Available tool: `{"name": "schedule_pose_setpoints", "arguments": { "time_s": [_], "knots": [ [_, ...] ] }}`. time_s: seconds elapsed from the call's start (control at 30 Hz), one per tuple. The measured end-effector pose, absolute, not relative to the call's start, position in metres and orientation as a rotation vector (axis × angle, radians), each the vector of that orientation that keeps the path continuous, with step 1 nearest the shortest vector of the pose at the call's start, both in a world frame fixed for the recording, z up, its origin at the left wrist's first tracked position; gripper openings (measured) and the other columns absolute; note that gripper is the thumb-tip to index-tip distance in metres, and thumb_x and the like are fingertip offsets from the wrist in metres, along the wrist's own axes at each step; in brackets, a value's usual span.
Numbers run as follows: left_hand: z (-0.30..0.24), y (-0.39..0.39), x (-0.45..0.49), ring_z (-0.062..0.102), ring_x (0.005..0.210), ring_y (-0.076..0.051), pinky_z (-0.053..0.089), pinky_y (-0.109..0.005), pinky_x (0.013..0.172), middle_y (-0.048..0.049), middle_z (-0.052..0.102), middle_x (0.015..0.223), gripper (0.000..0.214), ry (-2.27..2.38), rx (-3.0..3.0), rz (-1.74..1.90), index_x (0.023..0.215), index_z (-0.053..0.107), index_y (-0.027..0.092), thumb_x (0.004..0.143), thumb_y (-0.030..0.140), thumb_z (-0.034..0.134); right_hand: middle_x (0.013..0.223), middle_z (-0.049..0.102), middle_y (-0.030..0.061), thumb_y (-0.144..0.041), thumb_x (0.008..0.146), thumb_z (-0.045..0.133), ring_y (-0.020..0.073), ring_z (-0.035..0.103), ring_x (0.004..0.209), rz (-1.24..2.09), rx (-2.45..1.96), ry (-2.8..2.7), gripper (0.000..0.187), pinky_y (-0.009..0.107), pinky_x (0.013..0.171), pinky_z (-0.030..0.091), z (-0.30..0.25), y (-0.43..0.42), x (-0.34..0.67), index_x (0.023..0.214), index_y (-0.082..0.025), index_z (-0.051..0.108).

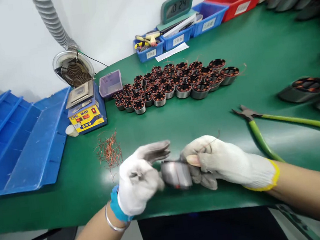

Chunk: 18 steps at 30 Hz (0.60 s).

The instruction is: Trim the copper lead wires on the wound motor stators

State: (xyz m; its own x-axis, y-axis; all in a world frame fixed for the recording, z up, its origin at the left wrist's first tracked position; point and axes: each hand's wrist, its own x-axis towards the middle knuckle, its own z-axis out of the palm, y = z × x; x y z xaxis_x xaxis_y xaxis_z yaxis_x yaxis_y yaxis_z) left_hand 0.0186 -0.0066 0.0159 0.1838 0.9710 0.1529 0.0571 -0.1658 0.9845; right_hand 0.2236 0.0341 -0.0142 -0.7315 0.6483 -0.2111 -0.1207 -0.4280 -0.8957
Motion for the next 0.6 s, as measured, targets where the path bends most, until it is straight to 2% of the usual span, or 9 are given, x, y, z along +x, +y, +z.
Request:
{"name": "schedule_pose_setpoints", "arguments": {
  "time_s": [0.07, 0.2, 0.3, 0.37, 0.47, 0.53, 0.6],
  "knots": [
    [0.014, -0.005, 0.02, 0.064, 0.109, -0.026, 0.054, -0.044, 0.094, -0.0129, 0.062, 0.123, 0.041, 1.0, 1.391, 1.085, 0.1, 0.061, 0.018, 0.093, 0.057, 0.05, 0.056, 0.063, 0.0045, -0.056, 0.071, 0.077, 0.0084, 0.052, 0.037, 2.184, -0.777, -1.347, 0.046, 0.018, 0.036, 0.037, -0.014, 0.033, 0.224, 0.064, -0.012, 0.064],
    [0.002, 0.003, 0.022, 0.068, 0.089, -0.024, 0.057, -0.038, 0.082, -0.0086, 0.069, 0.102, 0.042, 1.023, 1.656, 0.655, 0.112, 0.062, 0.017, 0.082, 0.046, 0.067, 0.056, 0.063, 0.0042, -0.054, 0.067, 0.079, 0.0084, 0.051, 0.039, 2.107, -0.909, -1.385, 0.045, 0.019, 0.038, 0.037, -0.011, 0.034, 0.223, 0.062, -0.012, 0.062],
    [-0.008, 0.003, 0.022, 0.066, 0.095, -0.027, 0.053, -0.046, 0.093, -0.0092, 0.07, 0.104, 0.047, 1.269, 2.185, 0.853, 0.114, 0.06, 0.016, 0.073, 0.033, 0.073, 0.054, 0.061, 0.0034, -0.054, 0.065, 0.078, 0.0089, 0.05, 0.037, 2.088, -0.965, -1.382, 0.045, 0.02, 0.038, 0.036, -0.014, 0.037, 0.218, 0.061, -0.013, 0.061],
    [-0.013, 0.002, 0.022, 0.064, 0.099, -0.029, 0.048, -0.05, 0.098, -0.0105, 0.069, 0.105, 0.048, 1.339, 2.444, 0.991, 0.115, 0.058, 0.015, 0.071, 0.026, 0.071, 0.054, 0.06, 0.0026, -0.055, 0.065, 0.077, 0.009, 0.048, 0.036, 2.078, -0.996, -1.37, 0.045, 0.021, 0.037, 0.034, -0.017, 0.039, 0.214, 0.061, -0.014, 0.059],
    [-0.016, 0.002, 0.021, 0.065, 0.096, -0.028, 0.05, -0.046, 0.093, -0.0091, 0.069, 0.101, 0.044, 1.384, 2.523, 0.993, 0.113, 0.058, 0.016, 0.072, 0.027, 0.07, 0.052, 0.058, 0.0023, -0.059, 0.07, 0.068, 0.0108, 0.048, 0.037, 1.995, -1.091, -1.5, 0.045, 0.025, 0.039, 0.038, -0.019, 0.042, 0.215, 0.063, -0.016, 0.057],
    [-0.016, 0.004, 0.02, 0.065, 0.094, -0.027, 0.051, -0.042, 0.088, -0.0082, 0.069, 0.099, 0.043, 1.44, 2.472, 0.923, 0.111, 0.059, 0.017, 0.073, 0.034, 0.072, 0.06, 0.063, 0.006, -0.059, 0.077, 0.059, 0.0163, 0.057, 0.048, 1.654, -1.215, -1.737, 0.042, 0.03, 0.047, 0.046, -0.017, 0.044, 0.223, 0.073, -0.017, 0.061],
    [-0.016, 0.006, 0.019, 0.065, 0.094, -0.028, 0.051, -0.042, 0.086, -0.008, 0.07, 0.099, 0.047, 1.506, 2.409, 0.843, 0.11, 0.06, 0.018, 0.073, 0.042, 0.076, 0.09, 0.07, 0.0148, -0.055, 0.078, 0.059, 0.0263, 0.067, 0.076, 1.002, -1.279, -1.934, 0.042, 0.04, 0.066, 0.055, -0.011, 0.046, 0.233, 0.095, -0.018, 0.065]
  ]
}}
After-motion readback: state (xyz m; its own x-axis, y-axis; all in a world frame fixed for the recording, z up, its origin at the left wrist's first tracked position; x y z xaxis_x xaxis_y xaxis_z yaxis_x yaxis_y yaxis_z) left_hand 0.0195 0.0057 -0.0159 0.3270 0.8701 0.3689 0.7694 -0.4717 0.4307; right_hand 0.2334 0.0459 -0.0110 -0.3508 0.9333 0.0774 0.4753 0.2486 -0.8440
